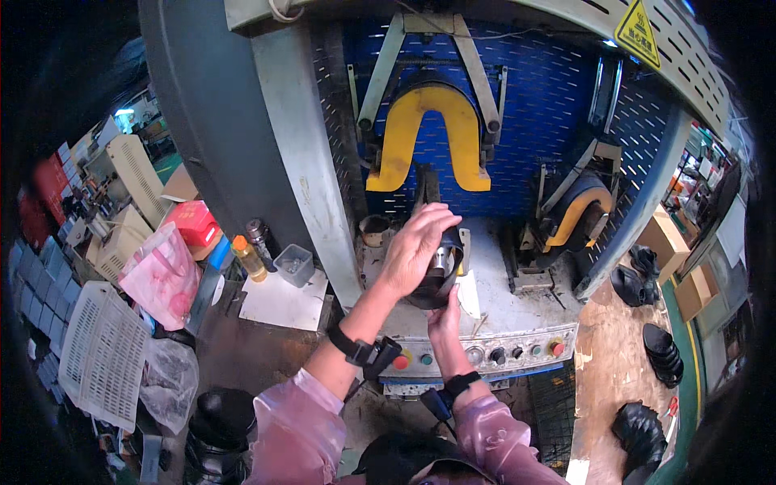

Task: Using a heat-shaping machine to form and last shoe upper components.

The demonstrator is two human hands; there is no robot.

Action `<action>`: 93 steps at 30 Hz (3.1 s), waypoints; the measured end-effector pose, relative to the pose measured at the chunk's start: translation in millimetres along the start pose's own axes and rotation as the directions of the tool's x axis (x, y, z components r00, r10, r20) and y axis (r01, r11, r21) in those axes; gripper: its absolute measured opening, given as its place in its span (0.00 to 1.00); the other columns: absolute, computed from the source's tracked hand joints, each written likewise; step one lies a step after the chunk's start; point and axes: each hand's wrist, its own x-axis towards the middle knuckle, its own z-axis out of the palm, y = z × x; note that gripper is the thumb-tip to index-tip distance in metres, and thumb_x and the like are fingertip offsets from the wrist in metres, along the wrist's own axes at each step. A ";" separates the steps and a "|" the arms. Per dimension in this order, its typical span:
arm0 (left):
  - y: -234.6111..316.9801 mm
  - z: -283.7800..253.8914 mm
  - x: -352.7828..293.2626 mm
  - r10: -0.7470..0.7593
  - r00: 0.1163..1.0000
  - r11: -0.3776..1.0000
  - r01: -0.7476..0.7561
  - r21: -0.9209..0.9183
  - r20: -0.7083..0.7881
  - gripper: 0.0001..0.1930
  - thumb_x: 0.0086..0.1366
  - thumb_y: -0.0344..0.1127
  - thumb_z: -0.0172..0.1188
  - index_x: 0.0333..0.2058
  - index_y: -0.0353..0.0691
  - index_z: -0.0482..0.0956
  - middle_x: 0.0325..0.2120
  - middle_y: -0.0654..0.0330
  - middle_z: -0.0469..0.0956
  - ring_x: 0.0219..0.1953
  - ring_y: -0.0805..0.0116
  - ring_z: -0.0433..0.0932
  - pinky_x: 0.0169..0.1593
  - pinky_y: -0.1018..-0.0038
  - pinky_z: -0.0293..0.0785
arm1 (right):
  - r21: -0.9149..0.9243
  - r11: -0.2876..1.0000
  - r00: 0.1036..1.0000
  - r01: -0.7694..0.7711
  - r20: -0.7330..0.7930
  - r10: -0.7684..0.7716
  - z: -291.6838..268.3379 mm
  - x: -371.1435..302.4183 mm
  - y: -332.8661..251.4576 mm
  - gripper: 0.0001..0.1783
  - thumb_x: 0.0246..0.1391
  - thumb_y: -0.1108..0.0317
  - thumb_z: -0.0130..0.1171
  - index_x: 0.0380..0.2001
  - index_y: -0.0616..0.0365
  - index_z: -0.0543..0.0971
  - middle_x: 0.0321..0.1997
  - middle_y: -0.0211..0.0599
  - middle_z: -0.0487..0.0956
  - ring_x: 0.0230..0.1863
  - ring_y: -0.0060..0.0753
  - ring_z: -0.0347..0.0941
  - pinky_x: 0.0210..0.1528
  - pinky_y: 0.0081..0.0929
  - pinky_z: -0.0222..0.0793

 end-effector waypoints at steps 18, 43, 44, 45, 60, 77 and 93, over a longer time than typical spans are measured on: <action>-18.0 -35.1 -165.2 -0.487 0.836 0.871 0.441 -0.217 -0.253 0.23 0.71 0.42 0.32 0.45 0.32 0.75 0.48 0.53 0.73 0.53 0.60 0.69 0.58 0.68 0.60 | -0.642 0.574 0.817 0.509 0.150 -0.556 -88.6 141.4 61.7 0.21 0.52 0.57 0.50 0.40 0.64 0.78 0.35 0.42 0.81 0.36 0.32 0.75 0.38 0.34 0.67; 7.7 36.0 -236.9 -0.871 0.478 0.361 0.779 -0.512 0.113 0.25 0.72 0.43 0.34 0.39 0.30 0.78 0.31 0.56 0.80 0.35 0.70 0.78 0.42 0.73 0.73 | -0.980 0.005 0.792 0.200 0.158 -0.589 -50.6 214.1 38.0 0.16 0.52 0.62 0.50 0.19 0.65 0.74 0.20 0.48 0.74 0.25 0.51 0.70 0.30 0.45 0.63; 8.9 42.1 -230.8 -0.859 0.502 0.384 0.763 -0.520 0.100 0.22 0.72 0.41 0.37 0.39 0.31 0.78 0.30 0.57 0.80 0.34 0.71 0.77 0.42 0.74 0.73 | -0.978 0.018 0.819 0.207 0.164 -0.551 -42.6 203.7 35.5 0.21 0.53 0.57 0.48 0.16 0.63 0.75 0.21 0.51 0.75 0.28 0.54 0.71 0.36 0.49 0.64; 15.9 43.9 -220.7 -0.860 0.499 0.386 0.774 -0.503 0.107 0.22 0.72 0.41 0.37 0.39 0.31 0.78 0.30 0.57 0.80 0.34 0.71 0.77 0.42 0.74 0.73 | -0.963 -0.037 0.816 0.266 0.245 -0.524 -29.8 179.9 37.4 0.21 0.55 0.58 0.45 0.17 0.63 0.75 0.26 0.55 0.76 0.30 0.55 0.71 0.37 0.47 0.65; 64.5 295.0 61.6 -0.008 0.990 0.771 0.098 0.630 -0.144 0.18 0.56 0.31 0.56 0.47 0.39 0.74 0.29 0.53 0.74 0.27 0.52 0.76 0.30 0.63 0.73 | -0.564 0.823 0.995 -0.068 -0.103 0.012 -227.2 -118.0 -333.5 0.10 0.60 0.64 0.50 0.40 0.57 0.74 0.36 0.34 0.80 0.36 0.25 0.77 0.37 0.20 0.72; 179.6 467.3 -106.8 -0.741 0.428 0.355 0.904 -0.240 0.517 0.13 0.64 0.34 0.52 0.47 0.39 0.72 0.29 0.59 0.76 0.27 0.67 0.74 0.26 0.74 0.70 | -0.833 0.418 0.921 0.363 0.252 -0.298 -303.7 -217.8 -462.3 0.14 0.48 0.63 0.64 0.29 0.61 0.72 0.26 0.33 0.69 0.32 0.21 0.69 0.34 0.27 0.65; 118.5 650.3 -207.6 -0.349 -0.043 -0.349 0.933 -0.087 0.936 0.12 0.65 0.40 0.54 0.44 0.43 0.73 0.40 0.62 0.77 0.41 0.67 0.76 0.41 0.65 0.73 | -0.813 0.186 0.144 -0.552 -0.313 -0.939 -527.7 -296.8 -500.8 0.35 0.38 0.58 0.70 0.48 0.60 0.68 0.36 0.45 0.76 0.44 0.50 0.71 0.50 0.37 0.65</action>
